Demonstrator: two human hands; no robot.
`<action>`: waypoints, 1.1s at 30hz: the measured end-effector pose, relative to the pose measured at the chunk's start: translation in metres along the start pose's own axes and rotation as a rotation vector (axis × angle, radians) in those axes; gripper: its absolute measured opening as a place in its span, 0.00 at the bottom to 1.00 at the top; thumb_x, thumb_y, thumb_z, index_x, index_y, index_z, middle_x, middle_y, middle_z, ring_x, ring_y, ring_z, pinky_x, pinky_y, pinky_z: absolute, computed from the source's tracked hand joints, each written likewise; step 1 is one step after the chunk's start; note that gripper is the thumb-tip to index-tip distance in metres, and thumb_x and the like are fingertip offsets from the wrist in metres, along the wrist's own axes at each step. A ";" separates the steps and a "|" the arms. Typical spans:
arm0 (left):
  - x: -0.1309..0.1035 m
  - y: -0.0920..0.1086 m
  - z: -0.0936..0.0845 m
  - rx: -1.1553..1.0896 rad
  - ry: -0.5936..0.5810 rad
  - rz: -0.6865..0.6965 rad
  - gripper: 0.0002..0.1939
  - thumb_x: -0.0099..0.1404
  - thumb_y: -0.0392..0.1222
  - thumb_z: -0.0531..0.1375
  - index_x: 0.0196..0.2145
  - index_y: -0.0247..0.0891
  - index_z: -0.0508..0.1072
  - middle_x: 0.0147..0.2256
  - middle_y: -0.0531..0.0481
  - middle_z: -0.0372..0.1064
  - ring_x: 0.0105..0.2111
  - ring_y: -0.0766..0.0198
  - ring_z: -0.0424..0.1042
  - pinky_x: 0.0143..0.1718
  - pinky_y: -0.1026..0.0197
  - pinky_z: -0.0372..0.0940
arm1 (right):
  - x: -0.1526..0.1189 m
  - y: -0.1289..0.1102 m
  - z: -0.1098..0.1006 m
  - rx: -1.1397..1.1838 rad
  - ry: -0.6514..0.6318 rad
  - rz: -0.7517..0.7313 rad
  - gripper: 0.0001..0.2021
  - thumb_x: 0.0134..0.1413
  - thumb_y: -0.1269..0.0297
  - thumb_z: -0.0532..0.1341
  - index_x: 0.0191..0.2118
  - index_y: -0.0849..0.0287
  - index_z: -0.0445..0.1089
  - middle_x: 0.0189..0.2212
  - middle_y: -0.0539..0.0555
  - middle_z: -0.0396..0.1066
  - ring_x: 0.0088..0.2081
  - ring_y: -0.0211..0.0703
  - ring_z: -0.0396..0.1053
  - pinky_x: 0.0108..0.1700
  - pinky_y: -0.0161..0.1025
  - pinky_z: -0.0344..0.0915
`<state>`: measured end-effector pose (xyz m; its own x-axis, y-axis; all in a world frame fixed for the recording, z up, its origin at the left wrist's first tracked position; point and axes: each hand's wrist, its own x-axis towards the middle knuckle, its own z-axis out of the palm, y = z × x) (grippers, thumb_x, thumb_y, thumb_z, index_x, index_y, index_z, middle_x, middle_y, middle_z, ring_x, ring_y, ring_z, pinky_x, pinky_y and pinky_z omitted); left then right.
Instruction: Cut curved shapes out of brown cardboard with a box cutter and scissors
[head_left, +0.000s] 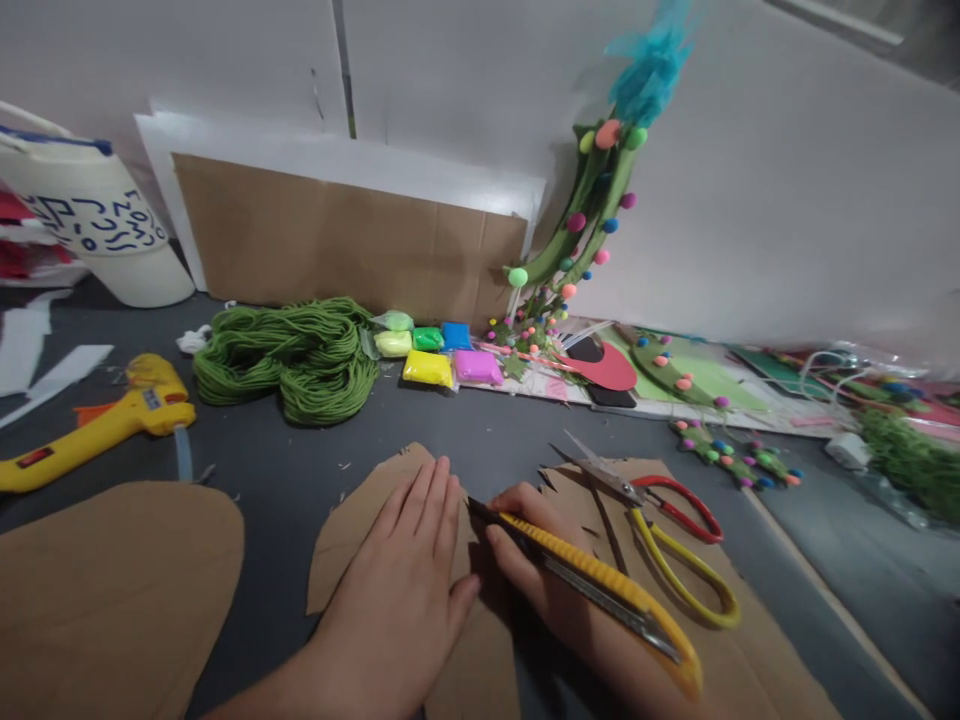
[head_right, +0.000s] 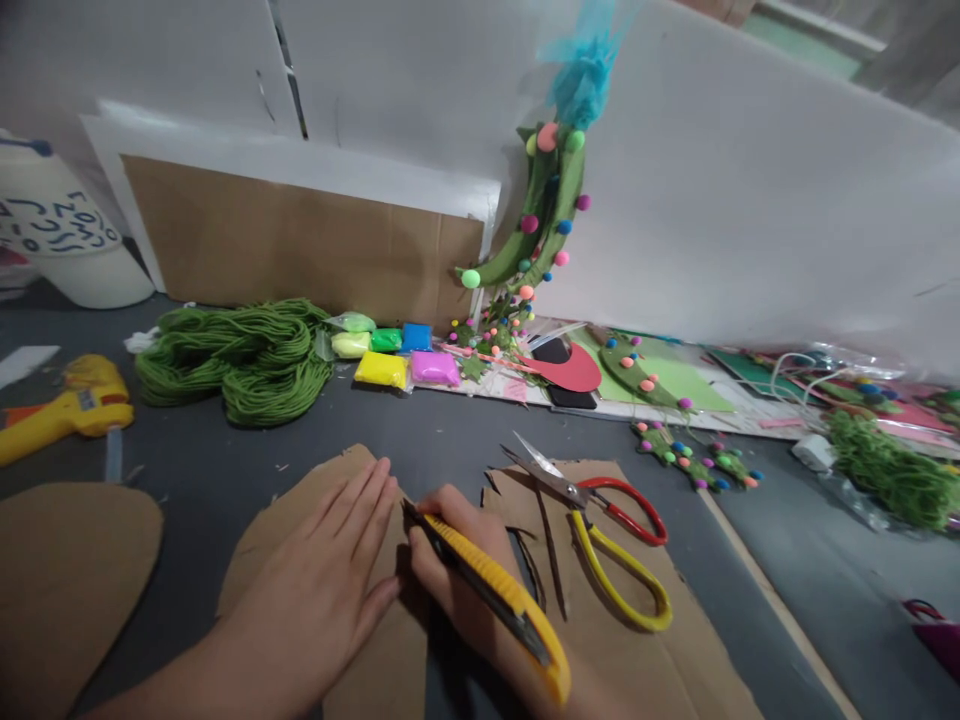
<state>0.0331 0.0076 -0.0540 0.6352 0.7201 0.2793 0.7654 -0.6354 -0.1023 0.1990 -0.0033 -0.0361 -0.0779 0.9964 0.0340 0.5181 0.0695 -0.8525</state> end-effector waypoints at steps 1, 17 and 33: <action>0.000 0.001 0.001 -0.002 -0.003 0.000 0.33 0.70 0.52 0.43 0.56 0.18 0.66 0.60 0.27 0.56 0.63 0.45 0.55 0.61 0.47 0.49 | -0.001 0.001 0.000 0.000 0.001 -0.003 0.02 0.55 0.66 0.55 0.32 0.55 0.62 0.21 0.45 0.63 0.22 0.37 0.61 0.25 0.32 0.58; -0.001 0.003 -0.002 0.013 -0.083 -0.009 0.31 0.62 0.42 0.50 0.58 0.18 0.63 0.62 0.27 0.53 0.64 0.43 0.48 0.63 0.46 0.47 | -0.008 0.007 0.004 -0.082 0.026 -0.034 0.03 0.55 0.69 0.56 0.31 0.55 0.62 0.19 0.43 0.60 0.20 0.34 0.60 0.23 0.29 0.56; 0.001 0.004 0.000 0.033 -0.092 -0.035 0.33 0.64 0.49 0.51 0.59 0.19 0.61 0.63 0.26 0.48 0.64 0.43 0.50 0.60 0.46 0.55 | -0.012 0.002 0.000 -0.157 0.037 -0.124 0.06 0.56 0.68 0.54 0.28 0.54 0.59 0.18 0.45 0.60 0.18 0.37 0.60 0.22 0.33 0.56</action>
<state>0.0369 0.0062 -0.0538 0.6138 0.7652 0.1941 0.7892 -0.6012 -0.1256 0.2011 -0.0153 -0.0379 -0.1196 0.9805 0.1557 0.6333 0.1961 -0.7487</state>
